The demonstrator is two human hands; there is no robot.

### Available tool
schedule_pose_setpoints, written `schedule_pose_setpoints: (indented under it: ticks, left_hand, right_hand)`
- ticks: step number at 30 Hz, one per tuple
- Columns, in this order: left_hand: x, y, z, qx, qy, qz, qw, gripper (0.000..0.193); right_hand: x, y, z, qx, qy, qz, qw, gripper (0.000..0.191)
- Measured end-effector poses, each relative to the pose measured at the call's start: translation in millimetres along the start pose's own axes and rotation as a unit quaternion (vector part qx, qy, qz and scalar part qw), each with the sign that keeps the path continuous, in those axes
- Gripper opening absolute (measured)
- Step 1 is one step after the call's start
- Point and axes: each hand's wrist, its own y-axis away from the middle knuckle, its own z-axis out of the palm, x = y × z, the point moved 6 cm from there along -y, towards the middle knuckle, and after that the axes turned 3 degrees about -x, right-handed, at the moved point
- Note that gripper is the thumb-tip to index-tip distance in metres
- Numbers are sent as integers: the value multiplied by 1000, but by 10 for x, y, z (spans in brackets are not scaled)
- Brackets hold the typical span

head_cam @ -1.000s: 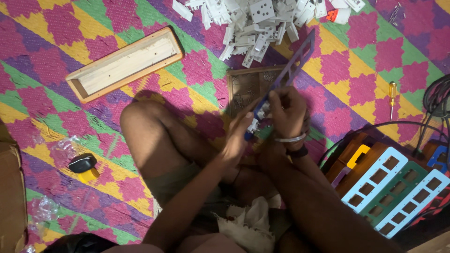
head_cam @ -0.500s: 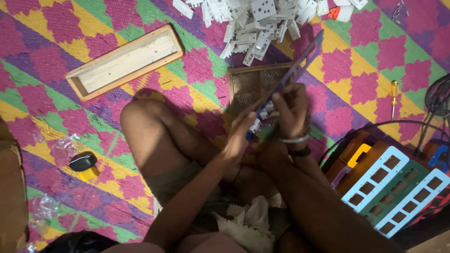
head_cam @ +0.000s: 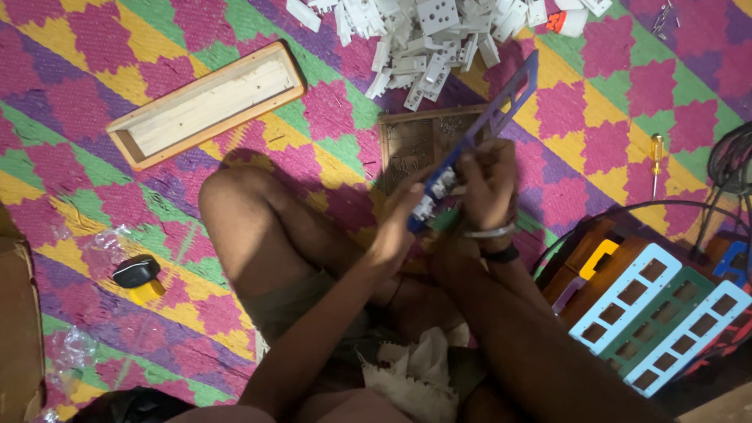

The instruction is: The person sits on the floor and assembles white plastic electrical components into a blue plastic frame. They pick up small metal fasteners from a wooden box and insert them into the components, securing them into the frame.

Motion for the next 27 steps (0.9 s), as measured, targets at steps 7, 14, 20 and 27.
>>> schedule_pose_setpoints:
  ticks: [7, 14, 20, 27]
  left_hand:
    - [310, 21, -497, 38, 178, 59, 981, 31]
    - [515, 74, -531, 26, 157, 56, 986, 29]
    - [363, 20, -474, 32, 142, 47, 988, 30]
    - [308, 41, -492, 45, 121, 36, 991, 28]
  right_hand:
    - [-134, -106, 0, -63, 568, -176, 801, 18]
    - [42, 39, 166, -108, 566, -185, 796, 12]
    - [243, 23, 67, -121, 496, -156, 846, 3]
    - [490, -6, -30, -147, 578, -65, 800, 6]
